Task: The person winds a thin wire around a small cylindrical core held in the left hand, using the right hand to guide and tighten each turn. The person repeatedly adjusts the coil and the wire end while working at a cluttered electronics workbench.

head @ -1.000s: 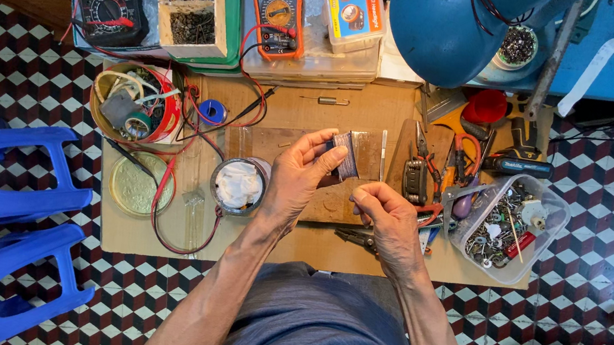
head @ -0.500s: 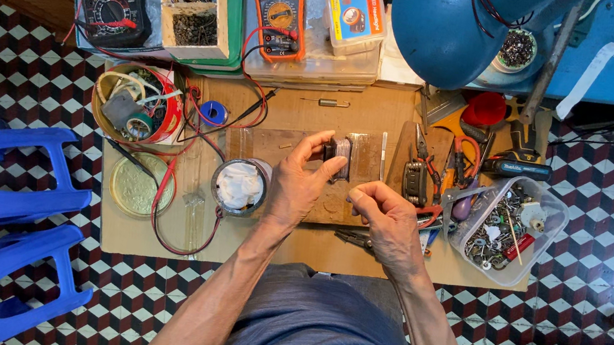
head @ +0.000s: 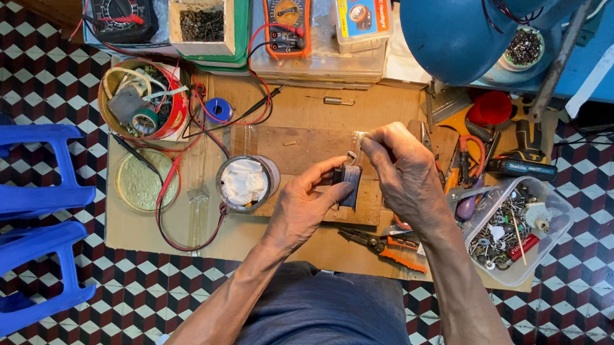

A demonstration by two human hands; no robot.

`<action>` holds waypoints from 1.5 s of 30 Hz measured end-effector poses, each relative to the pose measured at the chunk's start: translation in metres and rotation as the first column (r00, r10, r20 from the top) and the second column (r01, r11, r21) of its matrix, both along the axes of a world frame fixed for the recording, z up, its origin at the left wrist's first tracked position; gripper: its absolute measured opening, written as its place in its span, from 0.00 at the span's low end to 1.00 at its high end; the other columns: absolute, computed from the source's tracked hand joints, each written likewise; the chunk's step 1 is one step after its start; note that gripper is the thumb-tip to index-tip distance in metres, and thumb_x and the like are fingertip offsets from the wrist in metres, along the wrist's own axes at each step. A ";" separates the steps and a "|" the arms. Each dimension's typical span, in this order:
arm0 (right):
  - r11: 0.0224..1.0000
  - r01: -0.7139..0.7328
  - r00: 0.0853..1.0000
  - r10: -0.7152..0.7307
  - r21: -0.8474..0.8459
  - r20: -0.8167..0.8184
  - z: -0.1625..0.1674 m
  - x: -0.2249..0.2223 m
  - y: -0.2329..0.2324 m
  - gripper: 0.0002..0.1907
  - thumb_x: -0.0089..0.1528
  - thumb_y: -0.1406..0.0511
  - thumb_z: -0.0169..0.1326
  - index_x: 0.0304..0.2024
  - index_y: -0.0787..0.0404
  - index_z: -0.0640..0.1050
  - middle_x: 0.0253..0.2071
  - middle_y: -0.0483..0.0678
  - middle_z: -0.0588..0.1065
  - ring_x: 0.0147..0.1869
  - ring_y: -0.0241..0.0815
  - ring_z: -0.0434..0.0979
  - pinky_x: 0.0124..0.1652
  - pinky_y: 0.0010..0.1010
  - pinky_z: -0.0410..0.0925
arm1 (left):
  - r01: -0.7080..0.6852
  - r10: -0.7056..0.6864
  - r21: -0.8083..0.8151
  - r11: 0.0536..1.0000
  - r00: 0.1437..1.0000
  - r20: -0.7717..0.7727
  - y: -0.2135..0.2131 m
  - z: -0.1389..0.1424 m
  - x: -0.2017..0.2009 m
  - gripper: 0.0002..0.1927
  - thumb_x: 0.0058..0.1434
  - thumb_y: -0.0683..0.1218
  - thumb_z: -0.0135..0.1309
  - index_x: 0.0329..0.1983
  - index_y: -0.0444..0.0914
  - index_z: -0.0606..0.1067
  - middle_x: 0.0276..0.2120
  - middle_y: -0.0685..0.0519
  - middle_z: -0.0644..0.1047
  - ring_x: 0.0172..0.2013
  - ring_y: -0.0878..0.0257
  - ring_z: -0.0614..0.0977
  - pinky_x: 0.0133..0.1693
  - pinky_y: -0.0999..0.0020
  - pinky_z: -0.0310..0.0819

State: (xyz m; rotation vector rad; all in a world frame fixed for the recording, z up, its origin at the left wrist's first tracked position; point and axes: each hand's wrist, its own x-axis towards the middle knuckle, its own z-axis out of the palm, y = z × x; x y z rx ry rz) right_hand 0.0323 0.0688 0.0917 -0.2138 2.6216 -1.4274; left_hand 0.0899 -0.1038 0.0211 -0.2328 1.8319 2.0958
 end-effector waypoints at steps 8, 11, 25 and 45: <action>1.000 -0.008 1.000 0.008 0.012 -0.029 -0.002 -0.006 0.004 0.07 0.67 0.67 0.55 0.37 0.66 0.75 0.30 0.47 0.70 0.33 0.36 0.70 0.34 0.31 0.66 | 0.058 -0.056 0.051 0.997 0.998 -0.032 0.001 0.004 -0.002 0.25 0.66 0.43 0.58 0.66 0.37 0.72 0.47 0.49 0.81 0.43 0.69 0.81 0.44 0.76 0.79; 1.000 0.014 1.000 -0.014 0.002 0.014 -0.002 -0.005 0.006 0.07 0.67 0.67 0.55 0.37 0.66 0.75 0.30 0.46 0.70 0.33 0.35 0.71 0.34 0.31 0.66 | 0.062 -0.060 0.066 0.996 0.998 -0.025 0.002 0.003 -0.002 0.25 0.66 0.43 0.58 0.66 0.37 0.72 0.47 0.48 0.81 0.43 0.68 0.81 0.45 0.75 0.78; 0.999 0.041 0.999 -0.040 -0.030 0.025 -0.021 -0.010 0.013 0.08 0.67 0.66 0.55 0.38 0.66 0.77 0.30 0.47 0.72 0.34 0.34 0.71 0.35 0.29 0.66 | 0.071 -0.069 0.044 0.997 0.997 -0.048 0.002 0.016 -0.004 0.26 0.66 0.44 0.58 0.67 0.37 0.71 0.51 0.47 0.81 0.49 0.65 0.83 0.50 0.72 0.81; 1.000 0.014 0.999 -0.014 -0.002 -0.035 0.001 -0.002 0.012 0.07 0.69 0.66 0.56 0.38 0.65 0.77 0.31 0.46 0.71 0.33 0.33 0.69 0.34 0.28 0.65 | 0.045 -0.044 0.118 0.992 0.999 -0.008 0.004 0.007 -0.004 0.25 0.66 0.43 0.57 0.66 0.35 0.71 0.49 0.48 0.81 0.49 0.67 0.81 0.52 0.73 0.77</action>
